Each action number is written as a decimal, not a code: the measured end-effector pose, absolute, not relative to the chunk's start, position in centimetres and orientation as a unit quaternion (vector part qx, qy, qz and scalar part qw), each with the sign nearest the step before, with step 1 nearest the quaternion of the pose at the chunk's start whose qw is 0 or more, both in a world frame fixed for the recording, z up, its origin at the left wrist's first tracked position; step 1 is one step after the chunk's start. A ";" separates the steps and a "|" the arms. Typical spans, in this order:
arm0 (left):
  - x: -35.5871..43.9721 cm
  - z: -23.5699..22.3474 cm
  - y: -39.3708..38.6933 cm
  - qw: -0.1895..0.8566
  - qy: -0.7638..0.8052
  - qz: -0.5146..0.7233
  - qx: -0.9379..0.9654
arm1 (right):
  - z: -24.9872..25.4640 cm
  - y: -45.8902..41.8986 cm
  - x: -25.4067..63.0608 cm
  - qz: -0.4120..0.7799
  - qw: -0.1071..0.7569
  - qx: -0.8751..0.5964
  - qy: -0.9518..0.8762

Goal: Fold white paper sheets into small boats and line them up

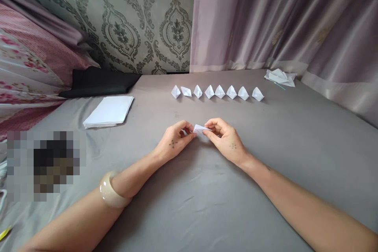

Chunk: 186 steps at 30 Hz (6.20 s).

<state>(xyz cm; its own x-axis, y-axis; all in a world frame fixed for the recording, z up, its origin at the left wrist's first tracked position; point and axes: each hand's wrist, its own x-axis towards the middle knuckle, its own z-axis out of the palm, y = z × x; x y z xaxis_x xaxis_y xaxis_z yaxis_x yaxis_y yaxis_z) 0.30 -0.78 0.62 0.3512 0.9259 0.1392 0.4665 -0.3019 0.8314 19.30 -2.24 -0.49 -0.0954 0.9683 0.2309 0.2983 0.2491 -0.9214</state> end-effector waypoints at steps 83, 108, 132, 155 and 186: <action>0.5 1.6 -1.1 0.752 0.375 0.306 0.448 | 0.9 -2.3 20.1 0.667 0.369 -0.389 -0.518; 0.8 1.2 -1.3 0.645 0.388 0.313 0.579 | 0.7 -2.1 20.8 0.552 0.303 -0.455 -0.629; -0.2 1.8 -0.7 0.795 0.320 0.227 0.462 | 1.5 -2.0 21.2 0.752 0.241 -0.318 -0.525; 0.2 1.3 -0.8 0.780 0.325 0.243 0.477 | 1.3 -2.1 20.0 0.727 0.287 -0.340 -0.523; 1.0 1.3 -1.0 0.568 0.465 0.383 0.561 | 1.1 -2.1 19.2 0.570 0.374 -0.464 -0.566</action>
<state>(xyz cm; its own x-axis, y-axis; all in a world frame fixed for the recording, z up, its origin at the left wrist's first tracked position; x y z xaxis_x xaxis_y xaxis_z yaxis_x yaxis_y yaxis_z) 1.00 -0.99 1.31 0.2742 0.9565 -0.0997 0.0869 0.0786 0.9931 19.23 -2.09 1.11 -0.2902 0.9510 -0.1066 0.0988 -0.0810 -0.9918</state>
